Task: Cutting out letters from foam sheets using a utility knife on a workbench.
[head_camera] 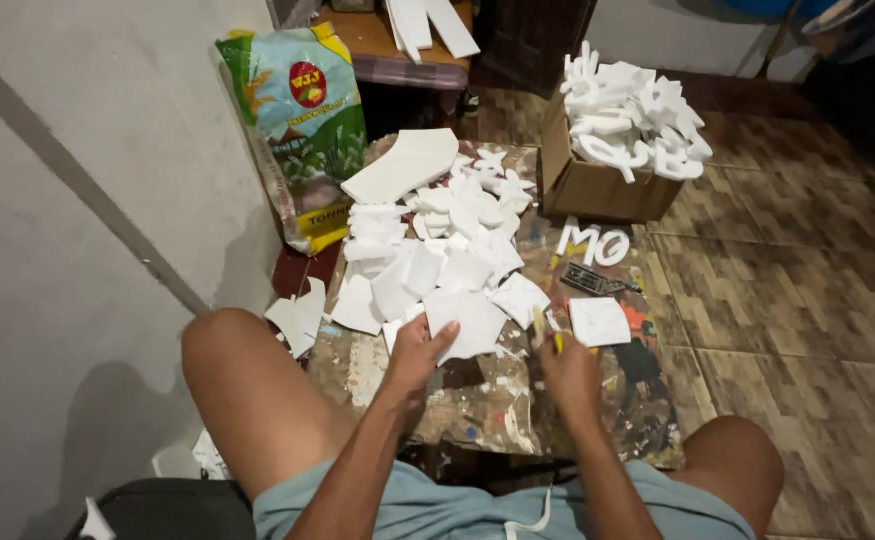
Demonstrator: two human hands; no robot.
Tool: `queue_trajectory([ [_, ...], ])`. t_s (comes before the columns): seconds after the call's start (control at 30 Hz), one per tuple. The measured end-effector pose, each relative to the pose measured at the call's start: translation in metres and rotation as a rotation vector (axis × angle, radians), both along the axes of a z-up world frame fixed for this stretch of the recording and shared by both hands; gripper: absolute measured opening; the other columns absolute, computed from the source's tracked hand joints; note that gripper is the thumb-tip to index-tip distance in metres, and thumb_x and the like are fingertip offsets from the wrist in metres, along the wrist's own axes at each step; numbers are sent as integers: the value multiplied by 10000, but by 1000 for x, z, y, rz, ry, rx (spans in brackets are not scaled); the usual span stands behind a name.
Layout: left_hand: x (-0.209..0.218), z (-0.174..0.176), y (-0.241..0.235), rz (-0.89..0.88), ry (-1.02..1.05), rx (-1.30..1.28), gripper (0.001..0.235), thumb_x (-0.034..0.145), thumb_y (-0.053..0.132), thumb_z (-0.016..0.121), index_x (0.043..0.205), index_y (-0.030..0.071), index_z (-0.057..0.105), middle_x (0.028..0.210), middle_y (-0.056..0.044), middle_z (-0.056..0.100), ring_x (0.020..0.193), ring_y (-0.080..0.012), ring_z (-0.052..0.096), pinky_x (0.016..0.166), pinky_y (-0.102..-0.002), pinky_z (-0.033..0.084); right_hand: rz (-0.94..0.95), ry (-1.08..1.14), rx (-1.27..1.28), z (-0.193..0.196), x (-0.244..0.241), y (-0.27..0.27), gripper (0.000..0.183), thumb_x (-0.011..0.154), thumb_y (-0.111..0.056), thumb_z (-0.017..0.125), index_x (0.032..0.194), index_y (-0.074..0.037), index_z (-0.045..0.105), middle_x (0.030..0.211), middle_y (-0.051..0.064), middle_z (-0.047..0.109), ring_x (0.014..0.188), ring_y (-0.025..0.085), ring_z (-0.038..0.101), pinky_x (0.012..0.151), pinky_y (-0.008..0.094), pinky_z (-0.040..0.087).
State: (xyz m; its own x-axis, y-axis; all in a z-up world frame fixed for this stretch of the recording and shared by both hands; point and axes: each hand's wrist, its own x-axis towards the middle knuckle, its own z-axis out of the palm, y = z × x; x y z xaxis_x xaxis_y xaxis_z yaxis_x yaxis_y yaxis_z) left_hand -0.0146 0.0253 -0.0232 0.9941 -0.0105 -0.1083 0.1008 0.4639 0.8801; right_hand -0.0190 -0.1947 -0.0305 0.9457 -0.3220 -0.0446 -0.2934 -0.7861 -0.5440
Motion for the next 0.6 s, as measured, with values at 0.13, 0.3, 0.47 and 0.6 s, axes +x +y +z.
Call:
queue_trajectory([
  [0.13,-3,-2,-5,-22,-32,14,341,871,126,757,1139,-49,639,931,-128,730,845,-165,674,809,-344,576,28,-48,47,-6,-2,-7,338,899,-328,638,1135,-96,705,1017,208,732,1041,439,672,878,535,541],
  [0.3,0,-19,-4,-18,-42,4,335,891,122,737,1153,-50,621,930,-112,728,836,-156,687,804,-330,584,39,-90,73,31,-30,12,552,859,-149,605,1388,-14,519,1246,286,577,1180,482,579,996,577,478],
  [0.47,1,-16,-2,-42,0,54,360,888,164,751,1157,-39,625,919,-108,726,815,-170,687,759,-325,592,111,-163,280,68,-52,21,600,891,-166,457,1488,-104,441,1392,268,510,1288,497,472,1082,570,385],
  [0.6,8,-16,4,-98,-48,184,375,904,175,746,1175,-54,626,941,-149,722,820,-189,665,732,-367,596,113,-151,335,122,-76,47,562,1002,-279,345,1564,-264,332,1138,289,684,1180,487,578,1025,585,432],
])
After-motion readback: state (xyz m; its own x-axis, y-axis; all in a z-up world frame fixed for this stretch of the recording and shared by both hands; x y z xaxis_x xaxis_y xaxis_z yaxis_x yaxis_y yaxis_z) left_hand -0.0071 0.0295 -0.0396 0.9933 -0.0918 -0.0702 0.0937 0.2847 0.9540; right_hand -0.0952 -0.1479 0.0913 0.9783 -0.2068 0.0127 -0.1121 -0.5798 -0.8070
